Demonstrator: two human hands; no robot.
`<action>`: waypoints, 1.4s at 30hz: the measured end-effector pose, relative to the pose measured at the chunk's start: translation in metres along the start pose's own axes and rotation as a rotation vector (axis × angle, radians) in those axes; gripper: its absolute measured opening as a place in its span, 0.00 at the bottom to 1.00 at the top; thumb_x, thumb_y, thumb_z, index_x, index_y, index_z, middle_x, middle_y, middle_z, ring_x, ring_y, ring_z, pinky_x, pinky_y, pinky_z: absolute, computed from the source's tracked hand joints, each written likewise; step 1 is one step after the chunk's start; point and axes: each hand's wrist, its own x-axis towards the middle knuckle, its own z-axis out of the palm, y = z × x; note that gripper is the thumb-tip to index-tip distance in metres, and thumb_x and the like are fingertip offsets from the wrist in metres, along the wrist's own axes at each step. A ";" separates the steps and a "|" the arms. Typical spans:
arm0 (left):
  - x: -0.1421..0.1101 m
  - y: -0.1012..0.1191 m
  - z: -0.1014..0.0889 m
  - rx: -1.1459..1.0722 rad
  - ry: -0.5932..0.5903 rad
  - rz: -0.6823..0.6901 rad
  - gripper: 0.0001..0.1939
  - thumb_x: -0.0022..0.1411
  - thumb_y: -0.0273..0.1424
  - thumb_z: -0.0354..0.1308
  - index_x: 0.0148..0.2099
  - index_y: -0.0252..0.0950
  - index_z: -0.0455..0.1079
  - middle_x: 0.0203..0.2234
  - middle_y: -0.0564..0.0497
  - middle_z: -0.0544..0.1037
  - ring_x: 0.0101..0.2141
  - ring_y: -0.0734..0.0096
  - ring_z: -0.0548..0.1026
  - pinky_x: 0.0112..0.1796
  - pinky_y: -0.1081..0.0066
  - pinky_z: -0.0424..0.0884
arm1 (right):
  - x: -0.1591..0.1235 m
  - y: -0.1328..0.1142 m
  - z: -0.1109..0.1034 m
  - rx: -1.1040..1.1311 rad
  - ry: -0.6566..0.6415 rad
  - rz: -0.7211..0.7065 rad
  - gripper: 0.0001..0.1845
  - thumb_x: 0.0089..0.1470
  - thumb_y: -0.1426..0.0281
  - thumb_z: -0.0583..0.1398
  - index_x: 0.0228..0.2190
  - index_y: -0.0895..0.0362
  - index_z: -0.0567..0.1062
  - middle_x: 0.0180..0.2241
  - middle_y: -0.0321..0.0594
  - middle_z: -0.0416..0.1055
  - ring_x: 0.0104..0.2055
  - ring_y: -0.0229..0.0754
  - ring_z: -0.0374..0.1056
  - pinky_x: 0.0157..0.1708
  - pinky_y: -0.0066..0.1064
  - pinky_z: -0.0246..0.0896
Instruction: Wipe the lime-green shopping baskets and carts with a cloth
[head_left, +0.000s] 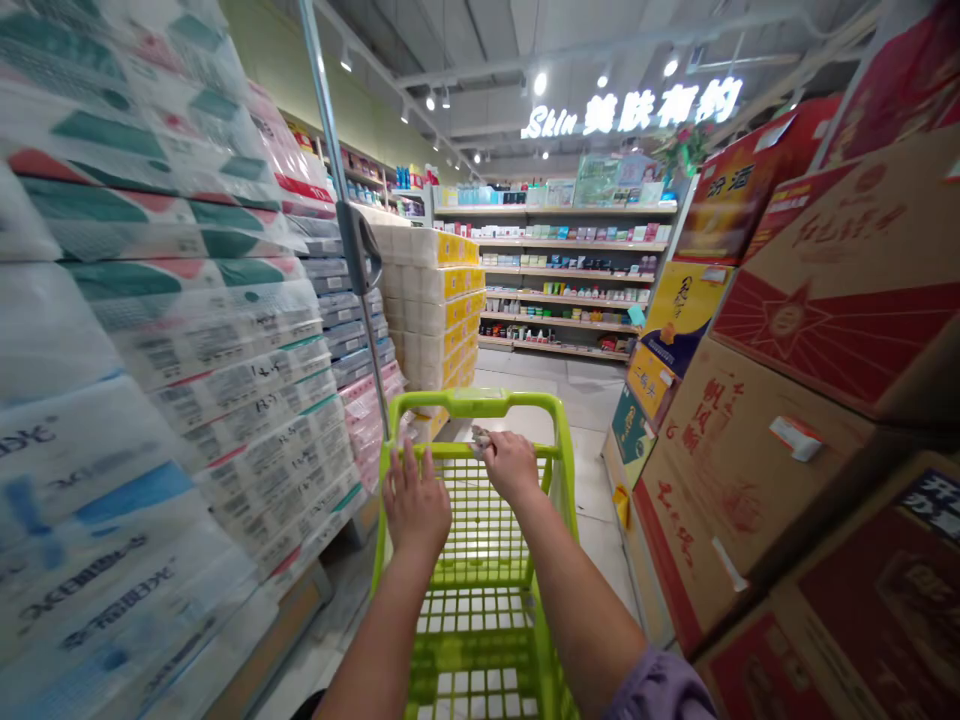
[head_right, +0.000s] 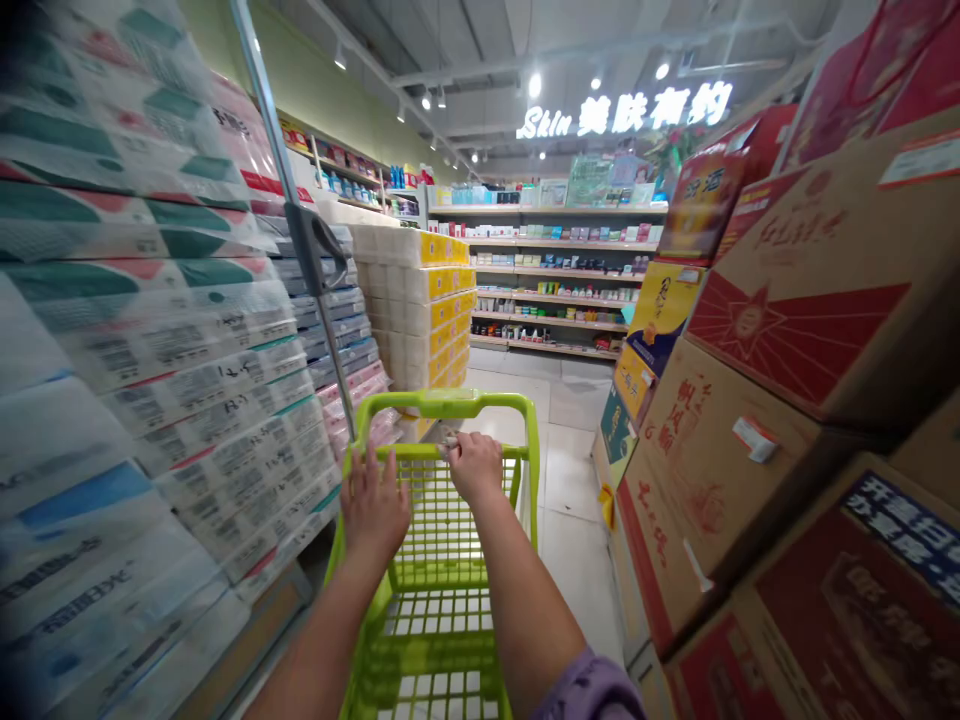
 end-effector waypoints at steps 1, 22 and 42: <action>0.008 0.001 0.002 -0.012 -0.029 0.038 0.30 0.62 0.30 0.45 0.66 0.29 0.54 0.66 0.38 0.51 0.65 0.48 0.47 0.61 0.49 0.49 | 0.000 -0.001 0.001 0.006 0.004 -0.008 0.14 0.60 0.67 0.51 0.43 0.52 0.74 0.42 0.40 0.72 0.46 0.44 0.63 0.46 0.33 0.47; 0.026 -0.013 0.053 -0.187 0.036 0.079 0.36 0.54 0.23 0.51 0.65 0.27 0.51 0.62 0.35 0.59 0.64 0.51 0.53 0.61 0.52 0.54 | 0.014 -0.021 0.006 -0.001 -0.039 -0.118 0.15 0.62 0.64 0.50 0.45 0.50 0.73 0.46 0.40 0.73 0.49 0.45 0.65 0.53 0.41 0.48; 0.023 0.002 0.049 -0.200 0.046 0.187 0.24 0.64 0.34 0.49 0.59 0.29 0.61 0.60 0.35 0.63 0.64 0.51 0.55 0.61 0.48 0.54 | 0.003 -0.009 0.000 0.162 -0.085 -0.197 0.12 0.61 0.70 0.51 0.41 0.53 0.73 0.46 0.41 0.74 0.53 0.45 0.64 0.60 0.49 0.41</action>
